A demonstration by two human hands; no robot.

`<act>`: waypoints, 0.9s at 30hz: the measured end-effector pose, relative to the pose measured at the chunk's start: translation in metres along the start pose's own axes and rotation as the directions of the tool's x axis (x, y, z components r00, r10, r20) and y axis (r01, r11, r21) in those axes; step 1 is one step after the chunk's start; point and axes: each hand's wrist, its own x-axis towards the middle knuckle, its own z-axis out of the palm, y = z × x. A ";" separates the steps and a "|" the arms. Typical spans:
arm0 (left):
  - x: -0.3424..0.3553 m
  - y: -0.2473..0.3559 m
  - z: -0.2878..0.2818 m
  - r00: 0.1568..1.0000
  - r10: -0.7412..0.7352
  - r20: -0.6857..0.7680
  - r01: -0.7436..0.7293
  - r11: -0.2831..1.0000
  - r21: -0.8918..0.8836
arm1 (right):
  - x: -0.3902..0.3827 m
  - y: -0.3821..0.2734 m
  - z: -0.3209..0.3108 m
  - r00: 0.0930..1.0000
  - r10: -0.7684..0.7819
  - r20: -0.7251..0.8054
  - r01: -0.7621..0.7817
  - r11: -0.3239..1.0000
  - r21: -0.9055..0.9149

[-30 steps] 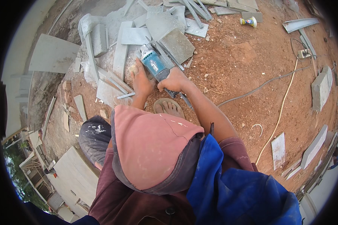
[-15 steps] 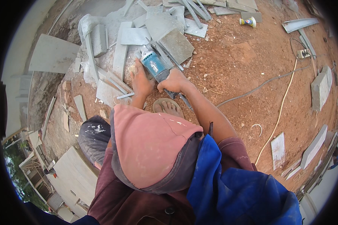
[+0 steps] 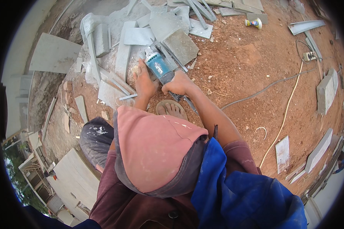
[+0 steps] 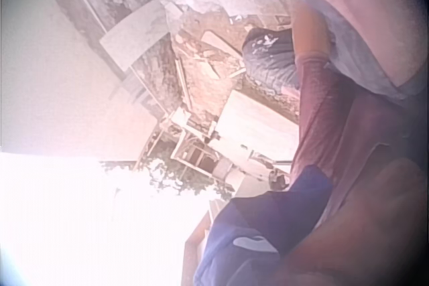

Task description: The person uses an angle grinder to cut a rectangular tile on the ground. They hold the tile steady with their left hand while operating the grinder with their right hand. After cutting, they inspect the resulting pieces.

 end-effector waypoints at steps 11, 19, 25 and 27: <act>0.001 -0.004 0.004 1.000 0.008 -0.007 -0.007 0.999 0.049 | -0.005 -0.003 -0.002 0.999 -0.017 0.044 0.016 1.000 0.024; 0.001 0.002 0.000 1.000 -0.002 0.017 0.002 1.000 0.016 | -0.005 0.007 0.000 0.999 -0.041 0.026 0.040 0.998 0.040; 0.001 0.000 0.001 1.000 0.006 0.016 -0.007 0.999 0.036 | -0.008 0.005 0.001 0.998 -0.052 0.026 0.050 0.997 0.061; 0.002 -0.001 0.002 1.000 0.010 0.005 -0.011 0.998 0.069 | -0.005 0.009 0.003 0.999 -0.050 0.016 0.049 0.998 0.048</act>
